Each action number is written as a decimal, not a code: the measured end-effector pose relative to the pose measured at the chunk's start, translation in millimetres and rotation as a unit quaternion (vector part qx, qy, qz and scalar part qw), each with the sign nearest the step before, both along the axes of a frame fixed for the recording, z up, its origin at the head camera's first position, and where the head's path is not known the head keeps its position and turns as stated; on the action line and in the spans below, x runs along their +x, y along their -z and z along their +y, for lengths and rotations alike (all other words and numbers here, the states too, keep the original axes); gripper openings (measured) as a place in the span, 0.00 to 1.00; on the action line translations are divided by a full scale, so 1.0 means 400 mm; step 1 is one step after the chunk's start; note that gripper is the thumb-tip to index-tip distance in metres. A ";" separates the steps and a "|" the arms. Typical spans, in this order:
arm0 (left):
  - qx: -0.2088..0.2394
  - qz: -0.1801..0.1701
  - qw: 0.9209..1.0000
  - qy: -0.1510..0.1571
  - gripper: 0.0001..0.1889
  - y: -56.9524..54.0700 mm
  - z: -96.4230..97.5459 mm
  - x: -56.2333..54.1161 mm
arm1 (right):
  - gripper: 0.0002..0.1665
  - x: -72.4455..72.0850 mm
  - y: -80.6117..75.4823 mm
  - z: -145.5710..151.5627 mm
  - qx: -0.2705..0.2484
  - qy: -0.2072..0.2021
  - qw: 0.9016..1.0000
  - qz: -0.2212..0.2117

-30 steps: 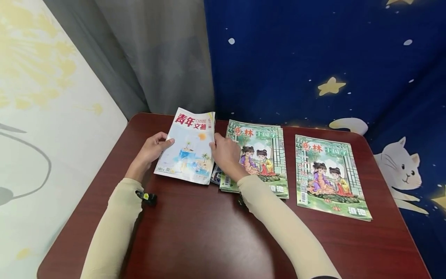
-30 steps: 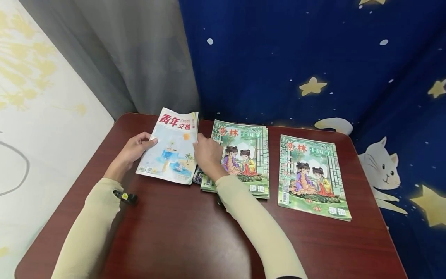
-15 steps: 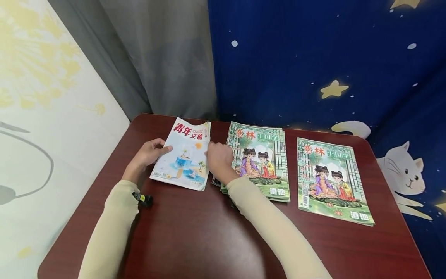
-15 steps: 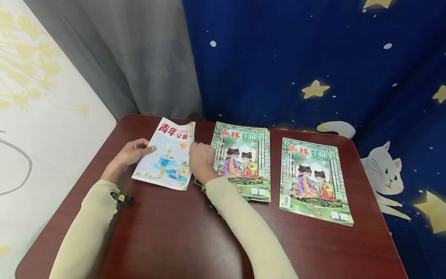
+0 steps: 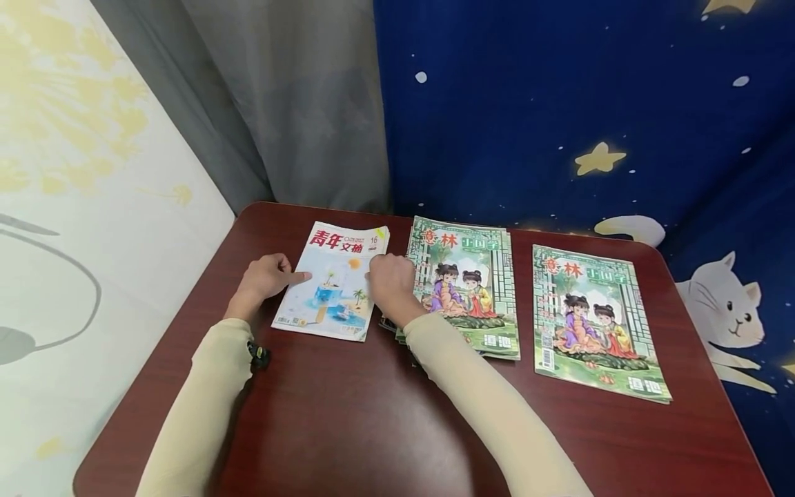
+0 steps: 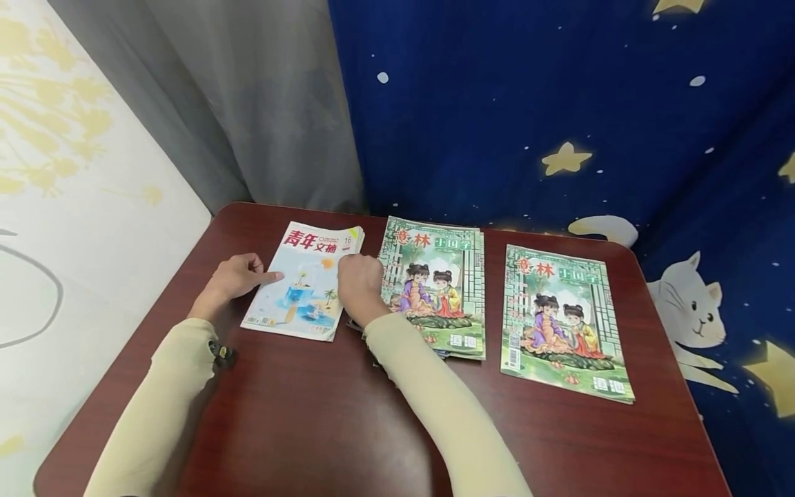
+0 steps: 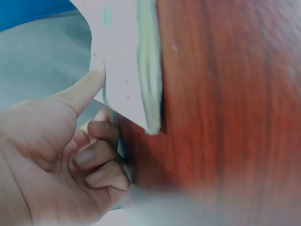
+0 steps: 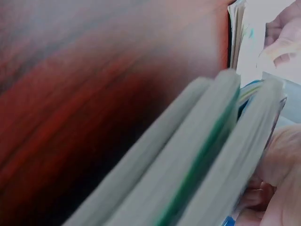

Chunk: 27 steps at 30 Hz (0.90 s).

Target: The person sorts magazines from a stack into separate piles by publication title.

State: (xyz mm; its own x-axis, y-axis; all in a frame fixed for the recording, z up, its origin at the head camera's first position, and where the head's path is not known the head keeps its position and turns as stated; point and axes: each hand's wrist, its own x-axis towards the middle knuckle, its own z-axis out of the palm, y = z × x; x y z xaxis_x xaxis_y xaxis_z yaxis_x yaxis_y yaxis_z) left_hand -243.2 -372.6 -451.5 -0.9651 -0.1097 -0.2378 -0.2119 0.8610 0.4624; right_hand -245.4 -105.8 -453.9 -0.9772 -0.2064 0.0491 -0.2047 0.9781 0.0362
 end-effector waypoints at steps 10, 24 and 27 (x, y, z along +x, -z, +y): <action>-0.037 -0.018 0.999 0.003 0.29 0.001 0.007 -0.001 | 0.35 -0.008 0.007 0.015 0.016 0.005 1.000 0.018; -0.037 0.004 0.999 0.040 0.20 -0.035 0.046 -0.011 | 0.36 -0.036 -0.023 0.206 -0.087 0.039 0.987 0.130; -0.026 0.012 0.998 0.050 0.19 -0.049 0.071 -0.011 | 0.35 -0.031 -0.038 0.269 -0.097 0.047 0.985 0.132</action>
